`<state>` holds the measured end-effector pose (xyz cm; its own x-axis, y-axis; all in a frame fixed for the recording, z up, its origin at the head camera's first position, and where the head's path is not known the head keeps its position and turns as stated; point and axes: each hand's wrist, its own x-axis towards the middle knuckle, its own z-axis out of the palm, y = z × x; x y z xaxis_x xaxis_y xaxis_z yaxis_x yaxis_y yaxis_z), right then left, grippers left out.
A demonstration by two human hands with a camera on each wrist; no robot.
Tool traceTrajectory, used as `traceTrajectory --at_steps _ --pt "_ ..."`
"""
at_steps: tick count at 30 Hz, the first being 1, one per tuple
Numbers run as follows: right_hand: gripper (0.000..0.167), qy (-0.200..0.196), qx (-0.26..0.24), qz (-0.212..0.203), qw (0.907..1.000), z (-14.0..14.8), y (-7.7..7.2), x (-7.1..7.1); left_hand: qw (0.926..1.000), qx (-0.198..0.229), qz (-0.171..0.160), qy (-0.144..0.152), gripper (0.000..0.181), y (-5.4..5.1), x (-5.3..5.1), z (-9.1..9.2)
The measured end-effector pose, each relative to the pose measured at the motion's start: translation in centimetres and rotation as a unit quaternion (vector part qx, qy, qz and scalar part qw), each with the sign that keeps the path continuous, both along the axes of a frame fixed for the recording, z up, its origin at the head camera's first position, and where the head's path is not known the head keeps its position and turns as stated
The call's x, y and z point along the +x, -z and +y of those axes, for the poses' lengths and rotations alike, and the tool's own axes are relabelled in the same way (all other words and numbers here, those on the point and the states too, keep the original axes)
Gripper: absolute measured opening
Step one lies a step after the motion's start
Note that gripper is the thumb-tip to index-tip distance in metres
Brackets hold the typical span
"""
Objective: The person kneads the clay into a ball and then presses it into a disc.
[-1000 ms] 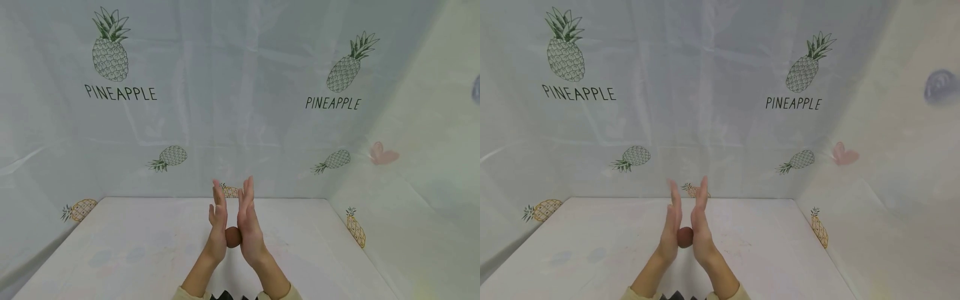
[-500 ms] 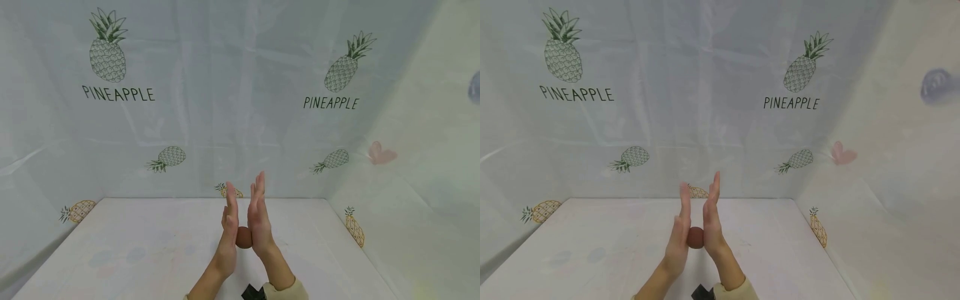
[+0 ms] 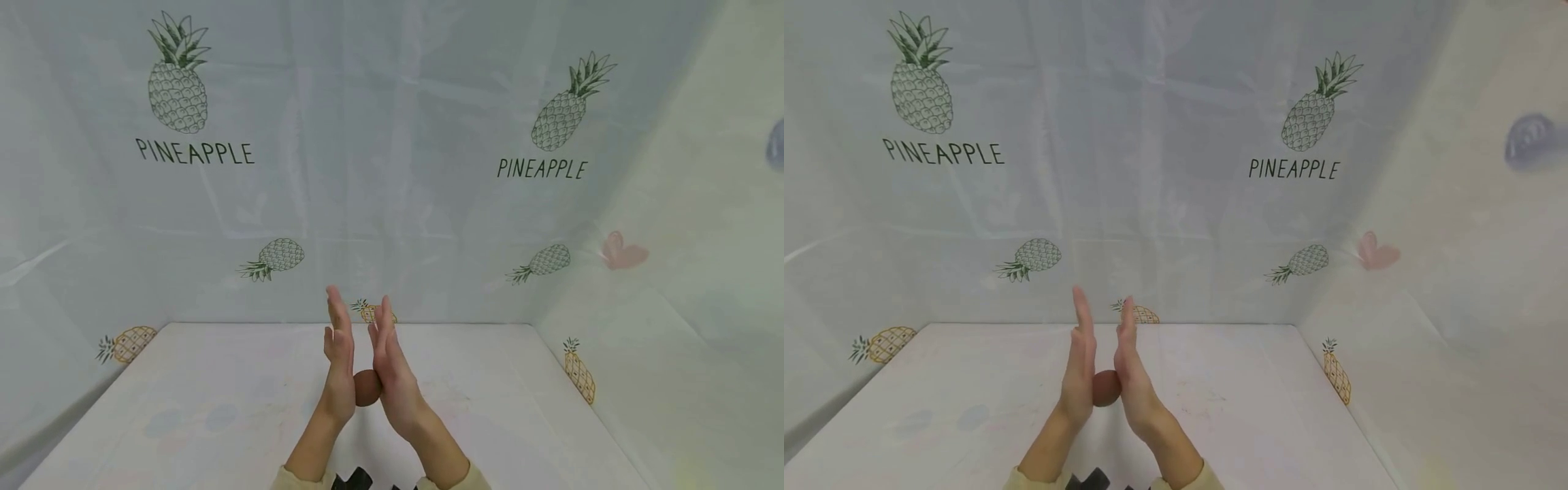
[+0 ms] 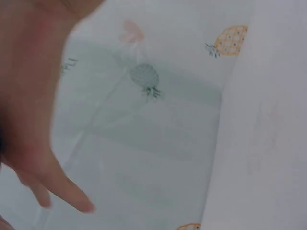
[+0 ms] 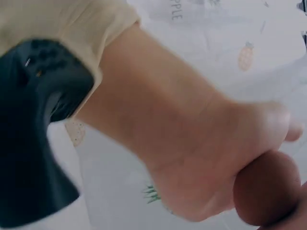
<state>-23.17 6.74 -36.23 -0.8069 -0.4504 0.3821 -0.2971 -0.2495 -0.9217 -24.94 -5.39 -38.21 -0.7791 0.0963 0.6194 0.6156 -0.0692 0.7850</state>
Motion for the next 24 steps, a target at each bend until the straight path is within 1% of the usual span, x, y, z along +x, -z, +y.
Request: traceTrajectory --at_steps 3,6,9,12,15,18,21,24 --pt "0.06 0.009 -0.019 0.029 0.9994 0.1 -0.2 0.1 0.9997 -0.012 -0.01 -0.018 0.062 0.6 -0.5 0.3" --pt "0.059 0.021 -0.035 0.052 0.9978 0.5 -0.3 0.0 0.9993 -0.03 -0.012 -0.019 0.062 1.1 -0.4 1.1" --pt "0.06 0.039 -0.046 0.073 0.9955 1.2 -0.2 -0.5 0.999 -0.044 -0.003 0.001 0.061 1.5 0.0 2.2" --pt "0.061 0.066 -0.053 0.081 0.9931 2.1 -0.2 -1.2 0.9984 -0.045 0.001 0.035 0.061 1.5 0.8 3.3" --pt "0.061 0.087 -0.059 0.077 0.9915 2.8 -0.1 -1.9 0.997 -0.037 -0.003 0.068 0.059 1.4 1.6 4.0" --pt "0.06 0.092 -0.062 0.064 0.9918 3.0 0.2 -2.5 0.9956 -0.026 -0.01 0.09 0.058 1.0 2.2 4.1" --pt "0.06 0.085 -0.048 0.049 0.994 2.8 0.5 -2.8 0.9956 -0.02 0.0 0.091 0.059 0.4 2.6 3.7" --pt "0.06 0.069 -0.017 0.043 0.9965 2.1 0.9 -2.7 0.9969 -0.015 0.011 0.077 0.061 -0.2 2.7 3.0"
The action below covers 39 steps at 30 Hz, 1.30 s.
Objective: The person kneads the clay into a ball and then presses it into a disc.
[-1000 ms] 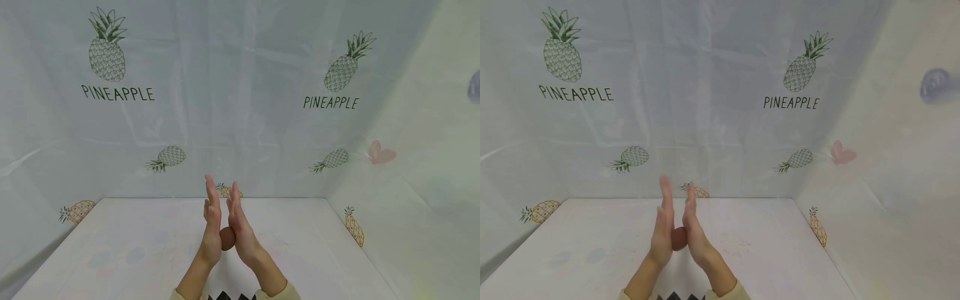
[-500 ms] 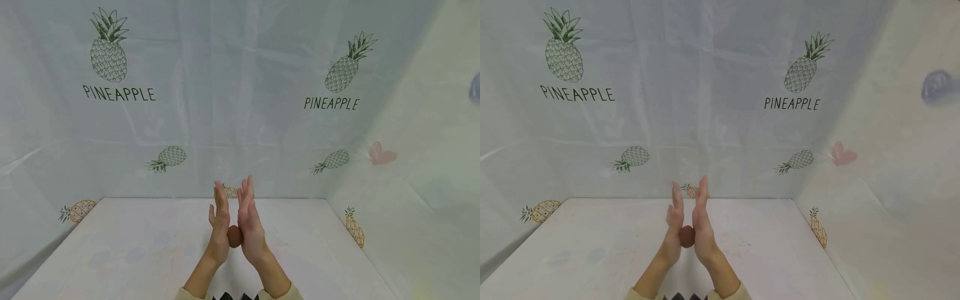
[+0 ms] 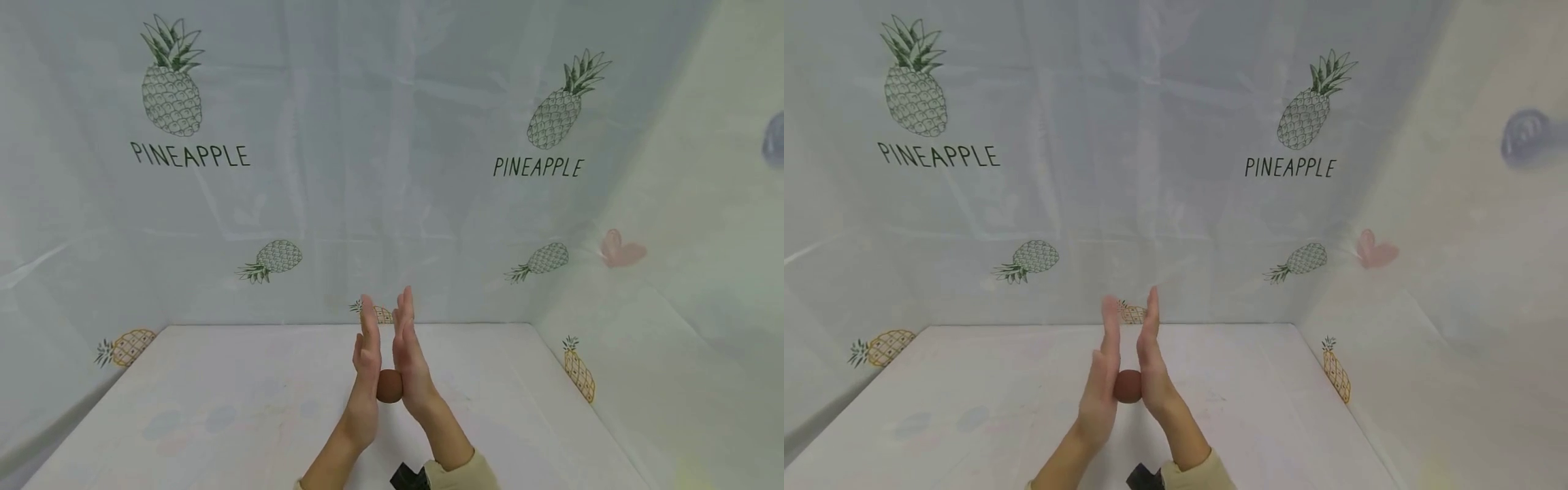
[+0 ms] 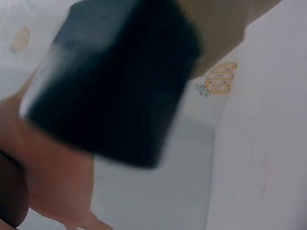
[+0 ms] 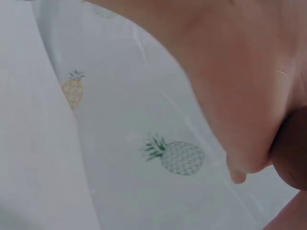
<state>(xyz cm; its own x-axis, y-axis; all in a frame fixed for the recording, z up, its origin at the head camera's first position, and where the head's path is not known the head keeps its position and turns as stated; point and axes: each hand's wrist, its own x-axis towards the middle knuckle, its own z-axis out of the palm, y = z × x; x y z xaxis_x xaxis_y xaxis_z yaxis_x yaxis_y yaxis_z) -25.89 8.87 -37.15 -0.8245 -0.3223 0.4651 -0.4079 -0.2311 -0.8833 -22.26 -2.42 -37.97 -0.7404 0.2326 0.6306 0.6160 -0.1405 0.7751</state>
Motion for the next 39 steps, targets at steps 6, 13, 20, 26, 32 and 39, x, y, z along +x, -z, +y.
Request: traceTrajectory --at_steps 6,13,20,26,32,39 --pt "0.056 -0.018 0.077 0.005 0.9969 -1.9 0.8 0.9 0.9993 0.028 -0.01 -0.024 0.063 -0.8 -0.6 -2.1" --pt "0.057 -0.054 0.082 0.001 0.9952 -2.9 0.7 2.0 0.9977 0.027 0.006 -0.061 0.066 -0.8 -2.0 -3.7" --pt "0.059 -0.065 0.023 -0.003 0.9976 -2.5 -0.5 2.8 0.9952 -0.003 -0.007 -0.097 0.064 0.3 -2.9 -3.2" --pt "0.059 -0.04 -0.012 0.009 0.9991 -1.4 -0.9 2.4 0.9964 -0.032 0.0 -0.078 0.063 1.0 -2.4 -1.4" --pt "0.06 0.009 -0.046 0.01 0.9989 -0.2 -1.1 1.5 0.9973 -0.041 0.024 -0.057 0.061 1.3 -1.5 0.2" --pt "0.062 0.065 -0.055 0.01 0.9963 0.5 -0.5 0.3 0.999 -0.036 0.025 -0.009 0.059 1.4 -0.7 0.8"
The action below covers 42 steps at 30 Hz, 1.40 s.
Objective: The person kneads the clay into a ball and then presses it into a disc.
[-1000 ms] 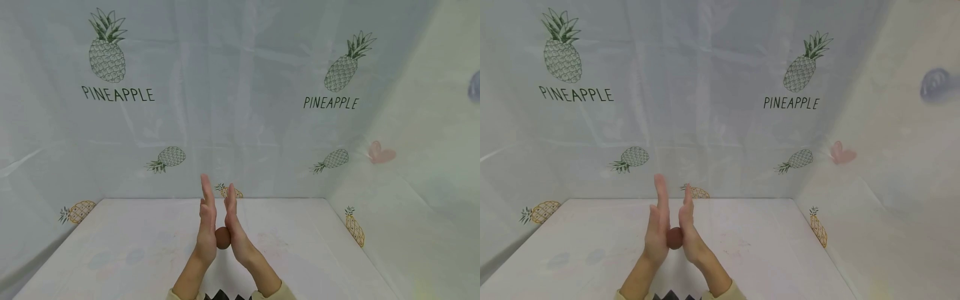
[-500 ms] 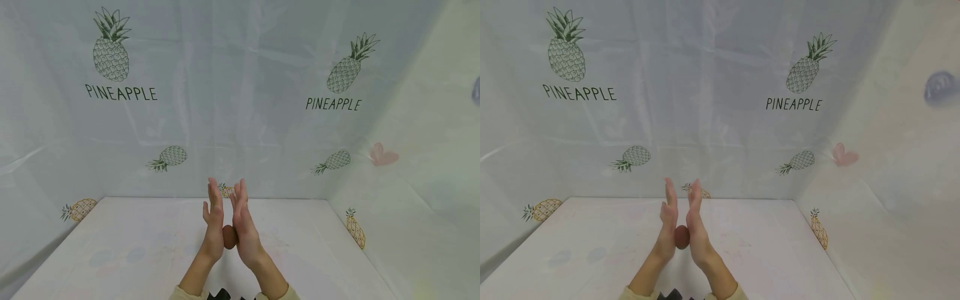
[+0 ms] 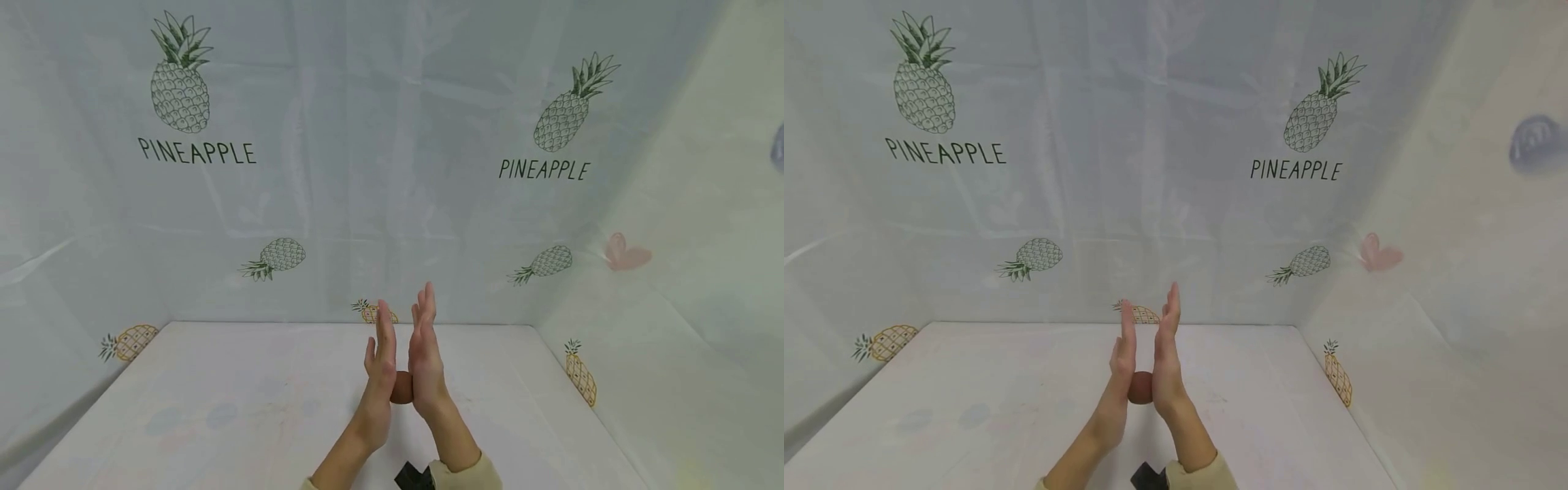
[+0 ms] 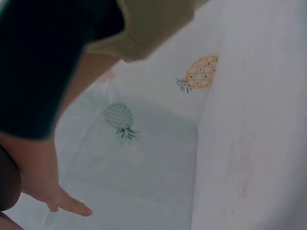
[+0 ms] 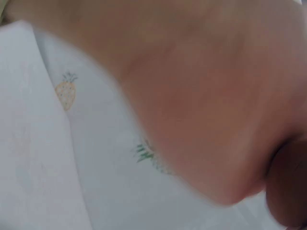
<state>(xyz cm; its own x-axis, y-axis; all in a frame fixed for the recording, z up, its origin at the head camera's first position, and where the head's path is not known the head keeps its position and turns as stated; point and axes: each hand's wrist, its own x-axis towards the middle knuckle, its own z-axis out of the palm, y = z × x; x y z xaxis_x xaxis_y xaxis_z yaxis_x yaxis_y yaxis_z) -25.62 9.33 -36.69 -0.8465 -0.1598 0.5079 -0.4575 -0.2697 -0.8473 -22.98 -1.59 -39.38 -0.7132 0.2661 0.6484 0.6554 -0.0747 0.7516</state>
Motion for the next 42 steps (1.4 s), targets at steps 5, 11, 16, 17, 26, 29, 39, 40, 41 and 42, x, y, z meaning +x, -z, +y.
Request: traceTrajectory --at_steps 5,11,16,17,26,29,39,40,41,42 --pt "0.061 -0.036 0.052 -0.01 0.9979 -0.6 0.6 -0.2 0.9996 0.016 0.025 0.002 0.06 -0.6 0.1 -0.8" --pt "0.057 -0.121 0.103 -0.045 0.9862 -2.1 0.5 1.2 0.9982 0.034 0.028 -0.04 0.062 -1.5 -0.5 -2.5" --pt "0.06 -0.153 0.065 -0.069 0.9837 -2.7 -0.3 2.4 0.9964 0.028 0.016 -0.078 0.064 -1.7 -1.3 -3.5" --pt "0.061 -0.153 0.058 -0.07 0.9841 -2.7 -0.5 2.6 0.9958 0.024 0.016 -0.087 0.064 -1.6 -1.5 -3.7" --pt "0.062 -0.117 0.028 -0.047 0.9916 -1.6 -1.5 3.2 0.9861 -0.038 0.029 -0.159 0.064 -0.2 -2.4 -3.0" --pt "0.061 -0.1 0.018 -0.027 0.9945 -0.9 -1.7 2.8 0.9856 -0.062 0.041 -0.152 0.063 0.3 -2.1 -1.9" --pt "0.062 -0.009 0.009 0.002 0.9999 1.3 -1.3 0.6 0.9991 -0.029 0.029 -0.004 0.06 0.6 -0.1 0.8" --pt "0.062 -0.007 0.007 -0.002 1.0 1.4 -1.2 0.4 0.9992 -0.024 0.032 0.008 0.06 0.5 0.0 0.8" --pt "0.061 -0.007 0.006 -0.006 0.9999 1.4 -1.0 0.2 0.999 -0.021 0.038 0.015 0.06 0.4 0.2 0.8" --pt "0.061 -0.011 0.005 -0.012 0.9999 1.4 -0.8 0.0 0.9987 -0.018 0.044 0.018 0.06 0.2 0.3 0.8"
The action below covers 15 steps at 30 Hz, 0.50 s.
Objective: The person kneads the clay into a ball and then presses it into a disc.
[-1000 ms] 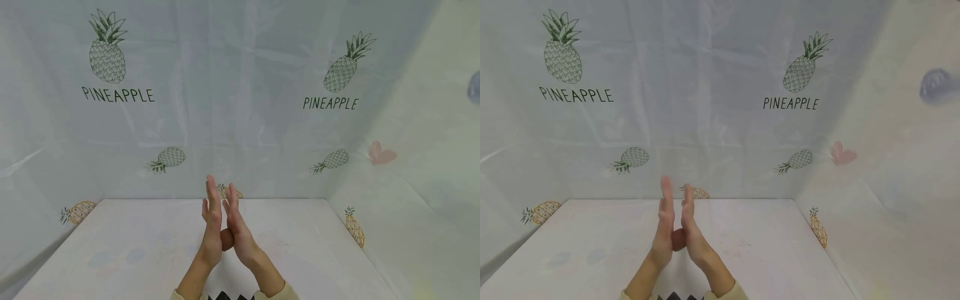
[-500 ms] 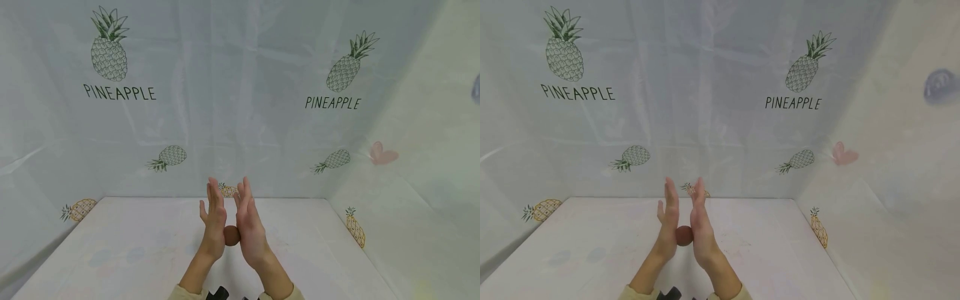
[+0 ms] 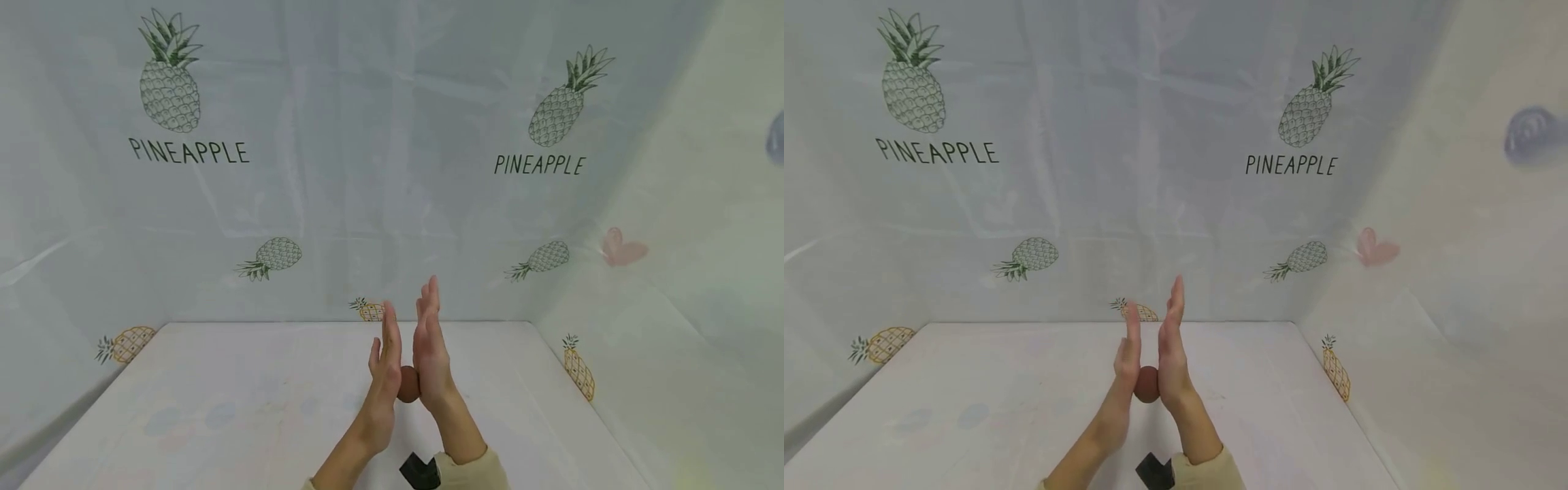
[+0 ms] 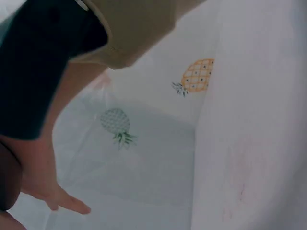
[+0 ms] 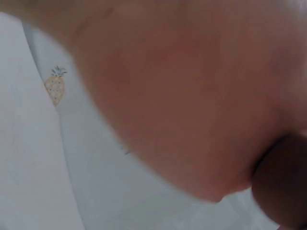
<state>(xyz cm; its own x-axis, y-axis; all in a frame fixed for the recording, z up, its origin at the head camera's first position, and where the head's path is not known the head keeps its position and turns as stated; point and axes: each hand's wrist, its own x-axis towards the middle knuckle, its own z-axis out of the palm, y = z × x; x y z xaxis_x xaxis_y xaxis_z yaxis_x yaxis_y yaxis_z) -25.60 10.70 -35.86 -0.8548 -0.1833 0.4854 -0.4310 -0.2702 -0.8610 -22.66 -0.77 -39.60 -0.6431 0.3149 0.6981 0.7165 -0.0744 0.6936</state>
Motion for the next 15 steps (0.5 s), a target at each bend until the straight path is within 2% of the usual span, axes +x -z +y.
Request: traceTrajectory --at_steps 2,5,10,15 --pt "0.061 -0.016 0.005 -0.017 0.9997 -0.3 0.3 -0.2 0.9999 0.003 0.015 -0.005 0.061 -0.4 0.2 -0.3" --pt "0.06 -0.049 0.03 -0.038 0.9976 -1.0 0.9 -0.3 0.9995 0.007 0.019 -0.024 0.062 -0.9 0.2 -1.0" --pt "0.061 -0.102 0.071 -0.052 0.9909 -2.5 1.5 0.3 0.9985 0.027 -0.006 -0.048 0.061 -1.8 -0.1 -2.7" --pt "0.059 -0.143 0.068 -0.064 0.9853 -3.7 1.3 1.4 0.9958 0.05 -0.034 -0.069 0.064 -2.2 -1.0 -4.2"
